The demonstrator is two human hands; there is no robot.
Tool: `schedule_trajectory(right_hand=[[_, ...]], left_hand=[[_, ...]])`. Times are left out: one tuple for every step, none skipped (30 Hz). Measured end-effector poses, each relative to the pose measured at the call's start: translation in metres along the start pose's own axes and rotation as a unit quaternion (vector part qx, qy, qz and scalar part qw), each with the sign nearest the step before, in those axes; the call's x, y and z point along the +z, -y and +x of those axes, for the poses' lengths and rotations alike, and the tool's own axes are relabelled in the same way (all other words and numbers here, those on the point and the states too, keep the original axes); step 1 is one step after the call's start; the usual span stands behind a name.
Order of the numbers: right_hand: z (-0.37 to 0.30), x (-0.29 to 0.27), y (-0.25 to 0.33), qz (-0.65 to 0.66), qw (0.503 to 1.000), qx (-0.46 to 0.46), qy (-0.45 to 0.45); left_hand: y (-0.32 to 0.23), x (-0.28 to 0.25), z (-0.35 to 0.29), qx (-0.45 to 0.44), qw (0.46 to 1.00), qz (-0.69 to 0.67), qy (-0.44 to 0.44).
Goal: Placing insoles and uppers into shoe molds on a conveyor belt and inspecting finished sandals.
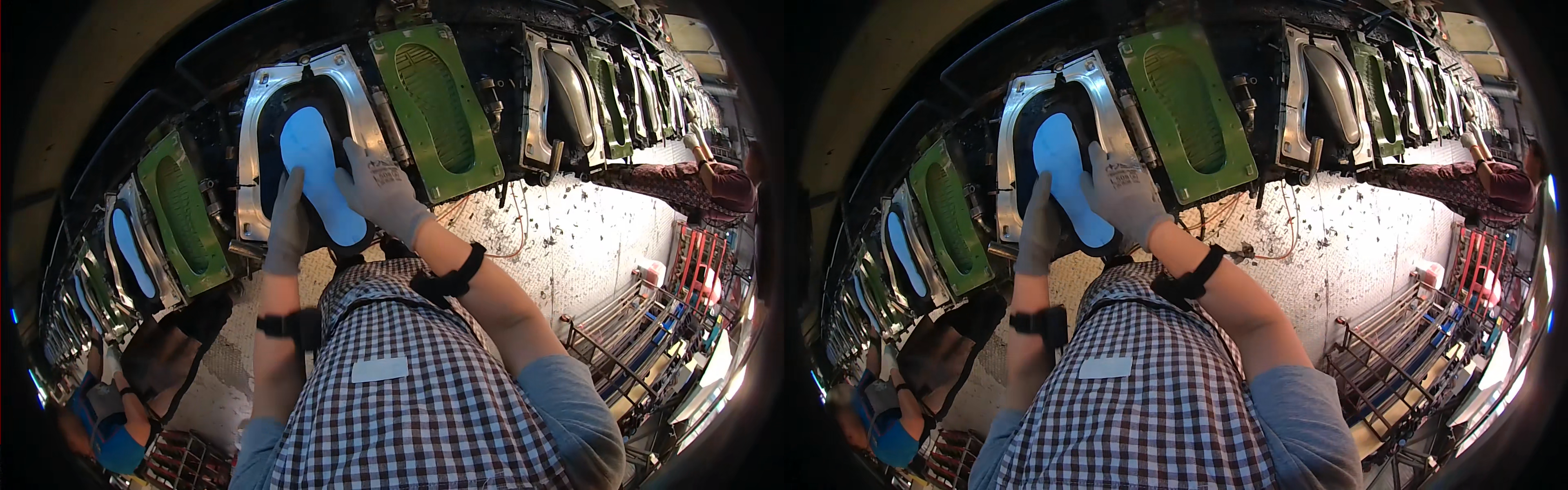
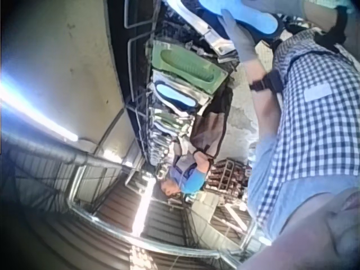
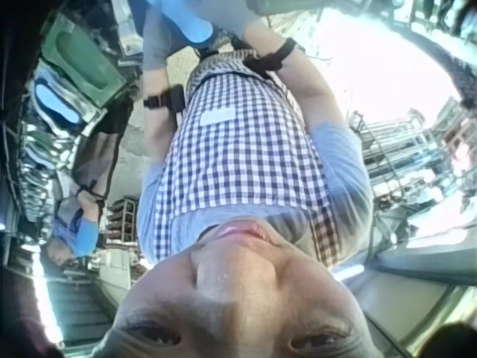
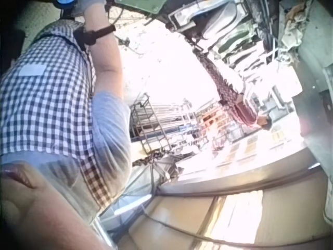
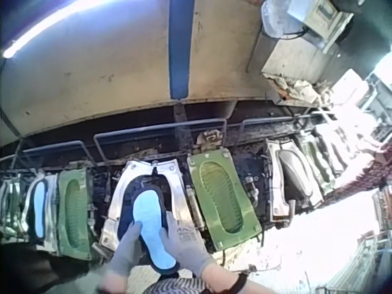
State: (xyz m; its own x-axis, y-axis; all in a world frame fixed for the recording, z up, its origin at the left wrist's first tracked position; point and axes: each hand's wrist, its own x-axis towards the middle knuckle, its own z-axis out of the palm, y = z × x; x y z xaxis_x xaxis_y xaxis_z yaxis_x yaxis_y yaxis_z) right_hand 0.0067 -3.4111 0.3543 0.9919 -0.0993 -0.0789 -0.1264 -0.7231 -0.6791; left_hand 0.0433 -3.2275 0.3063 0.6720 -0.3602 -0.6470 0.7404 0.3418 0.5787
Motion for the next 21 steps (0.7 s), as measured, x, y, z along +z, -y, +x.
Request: schedule_trajectory(right_hand=[[0.004, 0.004, -0.001, -0.057, 0.995, 0.012, 0.077], [0.007, 0.008, -0.001, -0.113, 0.981, 0.024, 0.155], [0.01, 0.011, 0.001, -0.114, 0.981, 0.027, 0.155], [0.012, 0.014, 0.003, -0.078, 0.984, 0.073, 0.142], [0.014, 0.017, 0.004, -0.041, 0.984, 0.118, 0.128], [0.012, 0.02, 0.0, -0.041, 0.983, 0.122, 0.129], [0.007, 0.026, -0.005, -0.016, 0.988, 0.128, 0.084], [0.004, 0.032, -0.01, 0.01, 0.99, 0.134, 0.039], [0.002, 0.043, -0.02, 0.01, 0.99, 0.137, 0.04], [0.001, 0.055, -0.029, 0.088, 0.983, 0.159, 0.035], [0.0, 0.064, -0.039, 0.166, 0.969, 0.18, 0.029], [0.0, 0.06, -0.035, 0.167, 0.968, 0.182, 0.033], [0.0, 0.046, -0.022, 0.15, 0.969, 0.188, 0.049], [-0.001, 0.037, -0.015, 0.132, 0.97, 0.195, 0.062], [-0.004, 0.04, -0.017, 0.135, 0.969, 0.197, 0.063], [-0.007, 0.044, -0.019, 0.123, 0.978, 0.166, 0.024], [-0.009, 0.047, -0.021, 0.111, 0.984, 0.136, -0.016], [-0.011, 0.049, -0.023, 0.114, 0.984, 0.136, -0.015], [-0.012, 0.051, -0.025, 0.112, 0.986, 0.119, -0.026], [-0.013, 0.052, -0.028, 0.109, 0.988, 0.102, -0.037], [-0.014, 0.05, -0.029, 0.111, 0.988, 0.104, -0.036]], left_hand=[[-0.003, 0.002, 0.014, 0.005, 1.0, 0.0, 0.017], [-0.005, 0.002, 0.022, 0.004, 1.0, 0.0, 0.017], [-0.004, 0.001, 0.03, 0.037, 0.999, 0.026, 0.02], [-0.003, -0.002, 0.035, 0.07, 0.996, 0.052, 0.022], [0.0, -0.005, 0.037, 0.068, 0.996, 0.051, 0.021], [0.001, -0.002, 0.039, 0.089, 0.994, 0.059, 0.0], [0.002, 0.001, 0.039, 0.111, 0.991, 0.067, -0.021], [0.003, 0.003, 0.04, 0.108, 0.992, 0.068, -0.021], [0.002, 0.006, 0.039, 0.124, 0.991, 0.054, -0.017], [0.001, 0.012, 0.039, 0.14, 0.989, 0.042, -0.011], [0.0, 0.018, 0.038, 0.137, 0.99, 0.045, -0.009], [0.0, 0.019, 0.034, 0.13, 0.991, 0.029, -0.014], [0.0, 0.019, 0.031, 0.125, 0.992, 0.011, -0.02], [0.001, 0.018, 0.031, 0.124, 0.992, 0.011, -0.023], [0.002, 0.018, 0.032, 0.128, 0.991, 0.021, -0.023], [0.002, 0.018, 0.033, 0.132, 0.991, 0.03, -0.022], [0.004, 0.017, 0.034, 0.13, 0.991, 0.032, -0.024], [0.005, 0.017, 0.035, 0.134, 0.989, 0.053, -0.032], [0.006, 0.017, 0.036, 0.137, 0.987, 0.073, -0.04], [0.008, 0.017, 0.035, 0.136, 0.987, 0.075, -0.043], [0.004, 0.028, 0.03, 0.123, 0.989, 0.058, -0.055]])
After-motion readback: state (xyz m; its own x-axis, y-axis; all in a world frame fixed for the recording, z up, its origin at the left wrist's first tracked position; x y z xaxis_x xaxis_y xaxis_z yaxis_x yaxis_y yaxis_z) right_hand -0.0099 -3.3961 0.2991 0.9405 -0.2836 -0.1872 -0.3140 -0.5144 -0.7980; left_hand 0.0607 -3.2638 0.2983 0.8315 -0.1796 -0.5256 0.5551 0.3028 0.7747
